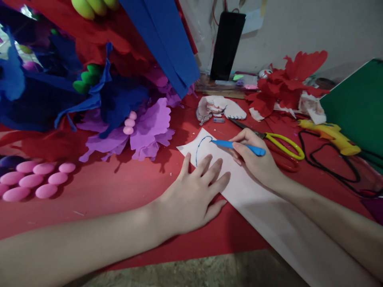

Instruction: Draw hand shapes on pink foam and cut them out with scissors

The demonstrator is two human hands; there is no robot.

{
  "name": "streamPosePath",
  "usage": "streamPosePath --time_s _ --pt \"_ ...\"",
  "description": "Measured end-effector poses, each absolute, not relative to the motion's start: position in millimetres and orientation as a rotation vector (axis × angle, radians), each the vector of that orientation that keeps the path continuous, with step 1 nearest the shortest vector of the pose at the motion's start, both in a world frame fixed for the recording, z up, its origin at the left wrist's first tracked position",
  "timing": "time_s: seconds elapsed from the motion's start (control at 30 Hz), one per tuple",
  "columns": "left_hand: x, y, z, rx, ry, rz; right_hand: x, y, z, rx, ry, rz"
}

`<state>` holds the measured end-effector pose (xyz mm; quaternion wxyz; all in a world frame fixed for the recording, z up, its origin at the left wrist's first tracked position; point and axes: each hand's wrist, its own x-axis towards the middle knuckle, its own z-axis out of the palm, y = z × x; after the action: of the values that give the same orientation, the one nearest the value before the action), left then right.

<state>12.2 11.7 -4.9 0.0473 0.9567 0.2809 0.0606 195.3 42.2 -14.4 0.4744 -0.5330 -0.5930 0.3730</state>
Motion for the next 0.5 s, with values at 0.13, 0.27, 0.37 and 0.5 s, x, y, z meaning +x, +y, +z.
streamPosePath --time_s 0.13,0.27,0.37,0.5 --pt "11.6 11.1 -4.3 2.917 0.855 0.167 193.9 40.5 -11.8 -1.325 -1.413 0.891" --pt "10.9 11.5 -4.3 2.92 0.854 0.17 193.9 39.6 -11.5 -1.308 -1.39 0.903" --pt "11.0 12.0 -4.3 2.923 0.858 0.167 194.4 39.2 -11.8 -1.291 -1.378 0.939" --pt "11.0 12.0 -4.3 2.922 0.859 0.17 193.5 37.8 -9.4 -1.347 -1.411 0.919"
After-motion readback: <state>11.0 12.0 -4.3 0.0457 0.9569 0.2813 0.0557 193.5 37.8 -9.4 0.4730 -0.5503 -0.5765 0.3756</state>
